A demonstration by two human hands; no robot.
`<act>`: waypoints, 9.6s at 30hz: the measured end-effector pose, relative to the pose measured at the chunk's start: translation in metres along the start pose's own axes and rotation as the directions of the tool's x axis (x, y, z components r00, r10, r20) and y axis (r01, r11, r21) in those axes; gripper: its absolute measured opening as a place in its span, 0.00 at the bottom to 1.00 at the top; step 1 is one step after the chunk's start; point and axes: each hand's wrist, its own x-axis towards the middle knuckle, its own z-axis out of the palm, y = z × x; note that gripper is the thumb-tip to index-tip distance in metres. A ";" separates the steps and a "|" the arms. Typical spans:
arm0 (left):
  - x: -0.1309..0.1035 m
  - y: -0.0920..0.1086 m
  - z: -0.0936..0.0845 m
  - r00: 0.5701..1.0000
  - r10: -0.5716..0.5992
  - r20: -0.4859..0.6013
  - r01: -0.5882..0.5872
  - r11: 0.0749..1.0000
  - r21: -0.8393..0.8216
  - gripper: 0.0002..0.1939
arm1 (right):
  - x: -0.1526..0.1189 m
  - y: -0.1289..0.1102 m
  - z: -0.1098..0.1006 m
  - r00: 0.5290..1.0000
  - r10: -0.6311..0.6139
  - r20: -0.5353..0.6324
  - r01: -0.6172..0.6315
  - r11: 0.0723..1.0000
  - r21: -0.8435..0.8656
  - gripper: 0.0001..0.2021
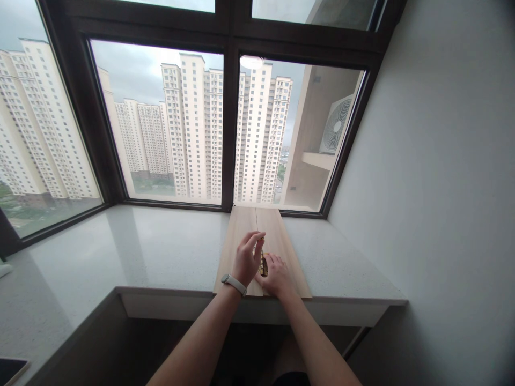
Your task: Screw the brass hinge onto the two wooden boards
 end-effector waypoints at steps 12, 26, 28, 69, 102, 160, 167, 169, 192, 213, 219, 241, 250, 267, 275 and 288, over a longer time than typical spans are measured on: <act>0.001 -0.003 0.001 1.000 -0.007 -0.023 0.008 0.999 0.039 0.08 | 0.000 0.000 0.001 1.000 0.006 0.004 -0.006 1.000 0.008 0.33; -0.002 -0.003 0.003 1.000 0.006 -0.003 -0.006 1.000 -0.031 0.13 | 0.000 -0.002 -0.002 1.000 0.018 0.025 -0.018 1.000 0.002 0.33; -0.001 -0.002 0.003 1.000 0.005 -0.004 -0.005 1.000 -0.016 0.11 | 0.000 -0.002 -0.002 1.000 0.018 0.021 -0.018 1.000 0.005 0.33; 0.002 -0.003 0.005 1.000 0.007 -0.014 -0.007 1.000 0.007 0.09 | 0.000 0.000 -0.002 1.000 0.014 0.023 -0.014 1.000 -0.004 0.33; -0.001 -0.004 0.002 1.000 0.001 0.027 0.000 1.000 -0.025 0.13 | 0.000 0.001 0.001 1.000 0.004 0.000 -0.004 1.000 0.006 0.32; 0.003 0.000 0.002 0.999 -0.001 0.048 0.003 0.999 -0.040 0.10 | -0.001 0.000 0.000 1.000 -0.002 -0.001 0.002 1.000 0.001 0.31; -0.001 -0.007 0.003 0.996 0.025 0.086 -0.017 0.995 -0.095 0.18 | -0.001 -0.001 -0.003 1.000 0.006 0.016 -0.006 1.000 0.001 0.32; -0.001 -0.009 0.004 0.996 0.033 0.084 -0.024 0.994 -0.107 0.18 | -0.001 -0.001 -0.003 1.000 0.006 0.017 -0.006 1.000 0.000 0.32; 0.003 -0.002 0.000 0.999 0.010 0.044 -0.008 0.999 -0.048 0.13 | -0.001 -0.002 -0.003 1.000 0.005 0.007 -0.005 1.000 -0.003 0.32; 0.003 -0.003 0.000 1.000 -0.006 0.004 0.006 1.000 0.015 0.07 | -0.001 -0.001 0.000 1.000 0.005 0.005 -0.005 1.000 -0.004 0.34; 0.003 -0.004 0.001 0.999 -0.040 -0.023 0.041 0.999 0.035 0.05 | -0.001 -0.001 -0.001 1.000 0.009 0.013 -0.009 1.000 0.002 0.34; 0.002 -0.001 0.000 1.000 -0.025 0.004 0.025 0.999 0.024 0.05 | -0.002 -0.002 -0.002 1.000 0.006 0.005 -0.006 1.000 0.005 0.34; 0.004 -0.003 -0.001 0.999 -0.040 -0.018 0.041 0.999 0.030 0.03 | -0.002 -0.003 -0.004 0.999 0.031 0.036 -0.030 1.000 -0.004 0.35; 0.003 -0.003 0.000 0.999 0.010 0.051 -0.006 0.997 -0.078 0.13 | -0.001 -0.003 -0.005 0.999 0.027 0.038 -0.027 1.000 0.000 0.33; 0.005 0.000 -0.003 0.999 -0.001 0.034 0.001 1.000 0.009 0.08 | -0.001 -0.004 -0.005 0.999 0.026 0.033 -0.026 1.000 0.002 0.33; 0.004 -0.002 -0.002 0.998 0.020 0.055 -0.017 0.999 -0.049 0.14 | -0.001 -0.001 -0.001 1.000 0.014 0.024 -0.014 1.000 0.001 0.35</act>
